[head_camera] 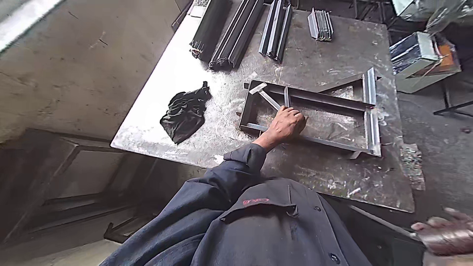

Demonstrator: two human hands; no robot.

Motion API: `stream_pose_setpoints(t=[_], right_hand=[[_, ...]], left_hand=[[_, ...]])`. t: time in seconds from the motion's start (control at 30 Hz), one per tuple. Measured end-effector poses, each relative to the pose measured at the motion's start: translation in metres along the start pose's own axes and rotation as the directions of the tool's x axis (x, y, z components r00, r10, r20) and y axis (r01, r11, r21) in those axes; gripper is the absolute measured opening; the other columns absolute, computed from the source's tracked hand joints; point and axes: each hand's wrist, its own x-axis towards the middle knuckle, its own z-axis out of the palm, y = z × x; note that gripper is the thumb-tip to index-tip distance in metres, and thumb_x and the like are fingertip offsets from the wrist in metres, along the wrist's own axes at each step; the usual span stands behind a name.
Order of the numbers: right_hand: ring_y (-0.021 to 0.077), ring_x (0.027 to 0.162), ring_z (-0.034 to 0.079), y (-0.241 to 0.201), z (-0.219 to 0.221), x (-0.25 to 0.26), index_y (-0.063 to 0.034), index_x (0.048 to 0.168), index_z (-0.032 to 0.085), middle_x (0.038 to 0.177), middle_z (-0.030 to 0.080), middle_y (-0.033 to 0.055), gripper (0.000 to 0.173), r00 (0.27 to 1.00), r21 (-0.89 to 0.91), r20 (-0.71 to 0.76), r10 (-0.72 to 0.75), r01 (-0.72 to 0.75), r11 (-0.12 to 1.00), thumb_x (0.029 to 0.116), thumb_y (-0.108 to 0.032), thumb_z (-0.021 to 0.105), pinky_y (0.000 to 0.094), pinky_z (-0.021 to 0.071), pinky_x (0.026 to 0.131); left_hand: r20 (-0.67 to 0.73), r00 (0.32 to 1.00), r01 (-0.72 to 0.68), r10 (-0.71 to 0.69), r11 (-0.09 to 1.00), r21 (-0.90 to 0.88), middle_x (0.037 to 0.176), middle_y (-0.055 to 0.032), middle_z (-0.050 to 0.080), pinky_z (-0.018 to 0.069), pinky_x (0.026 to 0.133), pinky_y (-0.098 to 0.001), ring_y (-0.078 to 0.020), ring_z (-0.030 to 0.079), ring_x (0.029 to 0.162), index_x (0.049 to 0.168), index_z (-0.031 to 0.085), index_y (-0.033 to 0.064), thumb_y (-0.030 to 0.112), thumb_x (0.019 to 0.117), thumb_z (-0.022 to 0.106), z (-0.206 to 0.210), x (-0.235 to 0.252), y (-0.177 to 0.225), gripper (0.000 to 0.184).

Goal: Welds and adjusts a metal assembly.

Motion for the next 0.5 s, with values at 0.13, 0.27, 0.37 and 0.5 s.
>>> stream_pose_setpoints(t=[0.13, 0.27, 0.37, 0.5], right_hand=[[0.0171, 0.056, 0.063, -0.032, 0.045, 0.018, -0.0196, 0.153, 0.023, 0.103, 0.069, 0.0037, 0.095, 0.95, 0.169, 0.313, 0.011, -0.067, 0.983, 0.0859, -0.077, 0.06, 0.032, 0.0532, 0.042], [0.0128, 0.059, 0.064, -0.054, 0.083, 0.028, -0.0249, 0.16, 0.017, 0.102, 0.067, 0.0007, 0.115, 0.837, 0.101, 0.546, 0.032, -0.104, 0.989, 0.0745, -0.062, 0.084, 0.0292, 0.0545, 0.042], [0.0075, 0.077, 0.067, -0.061, 0.102, 0.038, -0.0198, 0.162, 0.026, 0.119, 0.066, -0.0019, 0.116, 0.742, 0.047, 0.667, -0.069, 0.05, 0.998, 0.0715, -0.06, 0.087, 0.0244, 0.0592, 0.058], [0.0046, 0.107, 0.065, -0.061, 0.127, 0.049, -0.0058, 0.158, 0.036, 0.143, 0.059, 0.001, 0.113, 0.641, 0.023, 0.754, -0.14, 0.187, 0.982, 0.0723, -0.059, 0.087, 0.0216, 0.0586, 0.088]], left_hand=[[-0.064, 0.997, 0.041, -0.042, 0.999, -0.016, 0.075, -0.0089, 0.068, 0.0515, 0.086, -0.0444, -0.0247, 0.069, 0.081, 0.073, 0.065, 0.0063, 0.02, 0.1022, 0.054, -0.009, 0.004, 0.005, 0.034], [-0.087, 0.995, 0.049, -0.05, 0.999, -0.02, 0.073, -0.0085, 0.067, 0.0513, 0.087, -0.0452, -0.0251, 0.068, 0.08, 0.072, 0.064, 0.0063, 0.018, 0.1008, 0.055, -0.007, 0.004, 0.006, 0.032], [-0.109, 0.993, 0.043, -0.047, 0.998, -0.039, 0.071, -0.0076, 0.065, 0.0508, 0.084, -0.0444, -0.0241, 0.067, 0.076, 0.07, 0.063, 0.0066, 0.017, 0.1005, 0.056, -0.009, 0.003, 0.009, 0.033], [-0.11, 0.993, 0.05, -0.052, 0.998, -0.026, 0.072, -0.0067, 0.066, 0.0508, 0.084, -0.0422, -0.022, 0.067, 0.077, 0.071, 0.065, 0.0069, 0.018, 0.1004, 0.055, -0.007, 0.003, 0.008, 0.033]])
